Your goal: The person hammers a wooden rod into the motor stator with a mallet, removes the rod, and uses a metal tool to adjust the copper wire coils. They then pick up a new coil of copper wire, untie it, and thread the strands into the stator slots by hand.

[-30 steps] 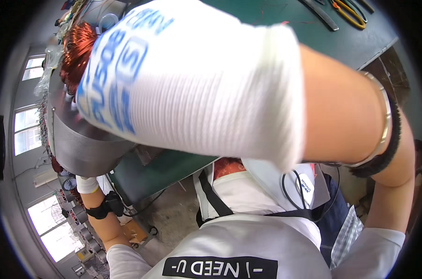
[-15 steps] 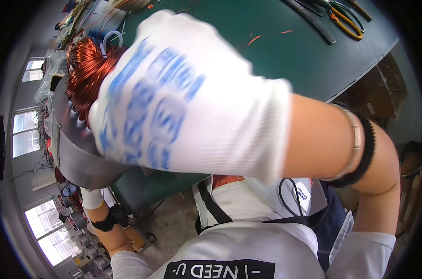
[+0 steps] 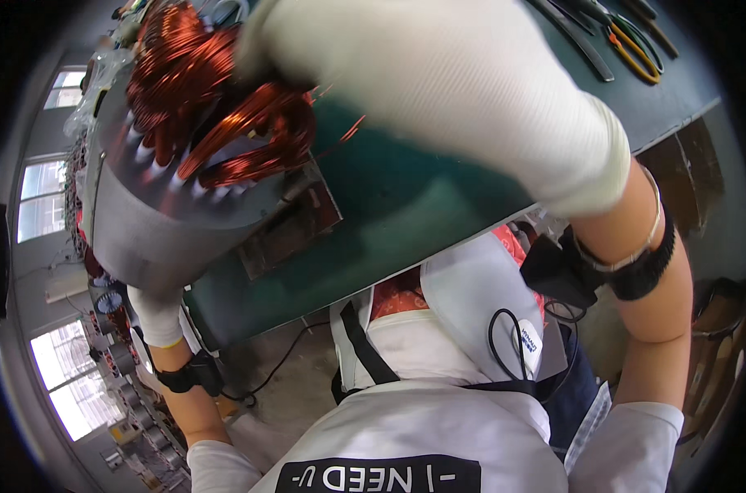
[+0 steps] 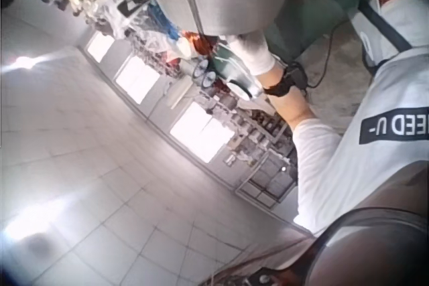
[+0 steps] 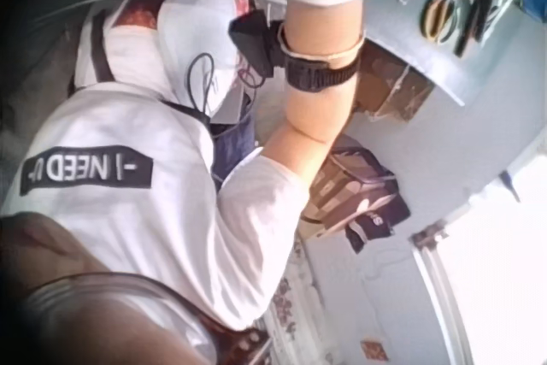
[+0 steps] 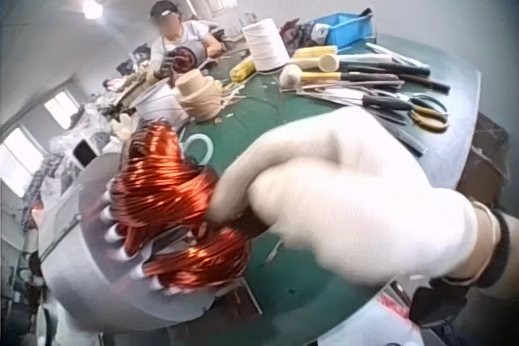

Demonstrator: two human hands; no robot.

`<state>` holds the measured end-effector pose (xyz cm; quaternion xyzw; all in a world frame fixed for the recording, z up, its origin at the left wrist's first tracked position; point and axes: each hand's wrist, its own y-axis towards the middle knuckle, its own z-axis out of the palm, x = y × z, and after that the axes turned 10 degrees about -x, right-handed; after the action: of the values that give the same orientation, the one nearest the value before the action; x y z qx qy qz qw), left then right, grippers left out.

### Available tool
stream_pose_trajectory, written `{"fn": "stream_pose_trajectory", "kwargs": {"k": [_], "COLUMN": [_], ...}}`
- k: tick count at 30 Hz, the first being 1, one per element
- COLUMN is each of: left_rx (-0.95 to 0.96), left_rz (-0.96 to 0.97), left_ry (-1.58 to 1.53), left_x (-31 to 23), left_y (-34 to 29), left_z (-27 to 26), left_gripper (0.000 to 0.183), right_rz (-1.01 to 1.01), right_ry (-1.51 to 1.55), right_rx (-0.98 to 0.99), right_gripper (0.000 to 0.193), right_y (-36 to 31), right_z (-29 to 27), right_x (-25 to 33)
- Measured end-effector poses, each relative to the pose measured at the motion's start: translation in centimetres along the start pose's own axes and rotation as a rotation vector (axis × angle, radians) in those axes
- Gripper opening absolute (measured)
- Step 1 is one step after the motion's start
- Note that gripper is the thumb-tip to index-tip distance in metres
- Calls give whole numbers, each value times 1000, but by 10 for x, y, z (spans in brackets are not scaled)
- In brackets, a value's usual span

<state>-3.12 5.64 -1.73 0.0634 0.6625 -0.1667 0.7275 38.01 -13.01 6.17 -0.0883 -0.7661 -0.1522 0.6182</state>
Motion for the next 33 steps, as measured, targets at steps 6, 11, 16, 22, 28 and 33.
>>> {"fn": "stream_pose_trajectory", "kwargs": {"k": [6,11,16,22,28,33], "left_rx": [72,-135,-155,64,-116,-256], "left_rz": [330,-190,-138,-71,-120,501], "left_ry": [1346,-95,230,530,349,912], "left_x": [-29,-26,-31,-28,-30,-28], "left_y": [1,3,12,33,-1,-55], "left_z": [23,54,46,0,27,58], "left_gripper": [42,43,42,40,27,36], "right_rz": [79,111,-474,-149,277,179], "right_ry": [59,-390,-575,93,828,981], "right_rx": [-9,518,715,968,989,817], "right_gripper": [50,35,22,38,46,51], "right_y": [29,94,126,159,128,112], "right_z": [3,11,29,63,80,91], "right_x": [-16,-38,-85,-145,-130,-129]}}
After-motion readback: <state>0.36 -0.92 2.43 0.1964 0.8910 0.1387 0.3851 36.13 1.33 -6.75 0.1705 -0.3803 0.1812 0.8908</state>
